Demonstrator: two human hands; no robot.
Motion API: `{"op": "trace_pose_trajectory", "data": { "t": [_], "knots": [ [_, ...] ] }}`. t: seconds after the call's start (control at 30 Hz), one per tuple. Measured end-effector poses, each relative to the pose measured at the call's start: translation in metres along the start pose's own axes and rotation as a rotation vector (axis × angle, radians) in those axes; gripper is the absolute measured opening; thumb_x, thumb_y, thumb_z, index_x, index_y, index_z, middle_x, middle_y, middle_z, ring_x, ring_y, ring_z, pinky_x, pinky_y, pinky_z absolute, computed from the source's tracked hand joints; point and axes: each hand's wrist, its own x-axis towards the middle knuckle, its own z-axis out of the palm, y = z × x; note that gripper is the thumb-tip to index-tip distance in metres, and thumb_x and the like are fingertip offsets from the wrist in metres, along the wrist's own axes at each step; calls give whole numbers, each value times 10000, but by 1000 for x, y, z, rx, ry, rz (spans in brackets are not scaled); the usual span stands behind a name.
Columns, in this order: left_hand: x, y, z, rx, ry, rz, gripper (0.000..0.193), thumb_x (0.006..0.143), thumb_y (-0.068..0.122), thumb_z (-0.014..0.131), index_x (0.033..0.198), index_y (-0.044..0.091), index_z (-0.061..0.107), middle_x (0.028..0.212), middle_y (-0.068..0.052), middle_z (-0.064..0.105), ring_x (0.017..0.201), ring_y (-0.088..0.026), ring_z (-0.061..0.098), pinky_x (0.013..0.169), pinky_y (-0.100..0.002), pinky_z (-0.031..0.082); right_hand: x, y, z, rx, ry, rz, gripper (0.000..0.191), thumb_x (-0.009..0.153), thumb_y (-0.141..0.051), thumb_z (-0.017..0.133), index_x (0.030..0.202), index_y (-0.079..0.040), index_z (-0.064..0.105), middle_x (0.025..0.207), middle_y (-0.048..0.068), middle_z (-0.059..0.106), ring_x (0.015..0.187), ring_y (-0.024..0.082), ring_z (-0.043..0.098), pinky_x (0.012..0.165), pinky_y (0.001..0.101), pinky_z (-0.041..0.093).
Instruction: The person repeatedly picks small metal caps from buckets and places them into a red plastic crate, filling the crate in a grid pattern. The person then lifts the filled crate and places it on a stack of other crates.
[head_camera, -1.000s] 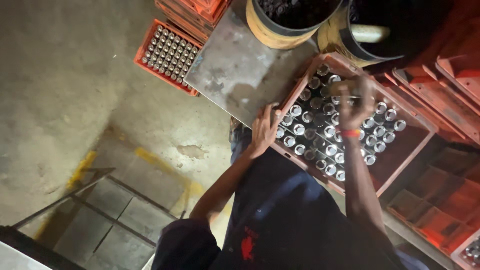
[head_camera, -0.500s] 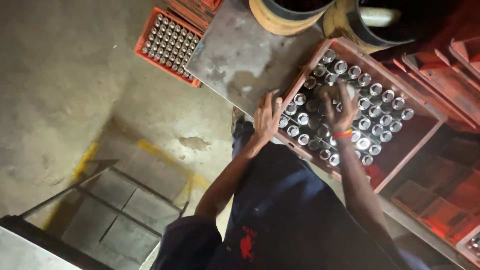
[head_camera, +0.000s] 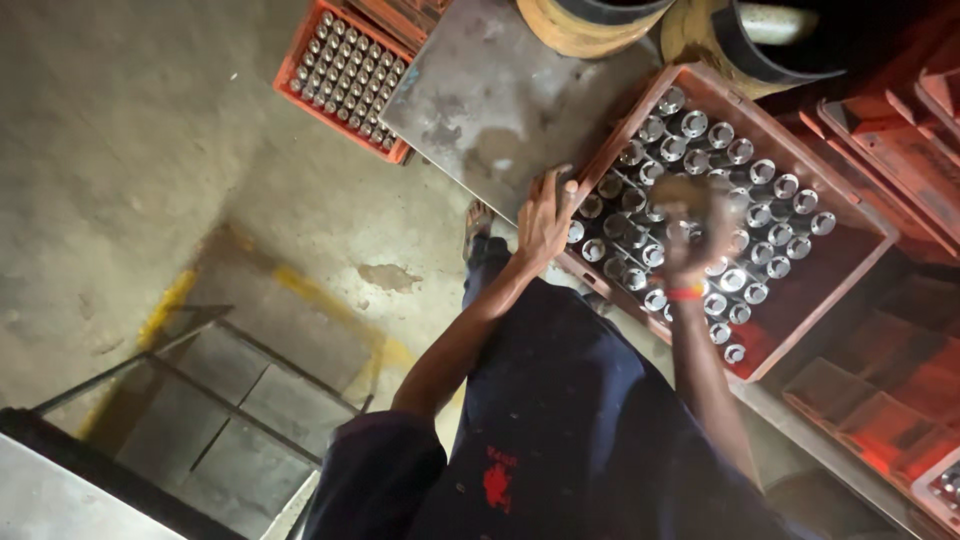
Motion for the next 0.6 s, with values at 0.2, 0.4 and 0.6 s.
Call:
{"op": "trace_pose_trajectory", "data": {
  "t": [0.2,0.4,0.6],
  "knots": [
    [-1,1,-1,4,10,39,617,1076,589,316,1388,102,532,1300,-278,594,1102,-490,636,898,-549,541,-1,-2,-14,96,42,330,428,1040,-149,773,1409,-29,592,1254,123,716,1139,270,715,970,433,590],
    [1,1,2,5,26,43,586,1082,558,329,1382,99,536,1275,-255,610,1093,-475,642,892,-551,533,3,-14,-27,-44,-212,289,457,998,-115,810,1399,32,645,1038,133,689,987,261,644,928,453,540],
    [1,-2,5,24,51,56,523,1090,503,388,1364,82,533,1283,-257,605,1108,-484,623,903,-548,525,-20,-46,-8,-63,-265,-70,453,935,-42,800,1331,-89,585,1170,148,697,1121,320,679,1039,461,565]
  ]
}}
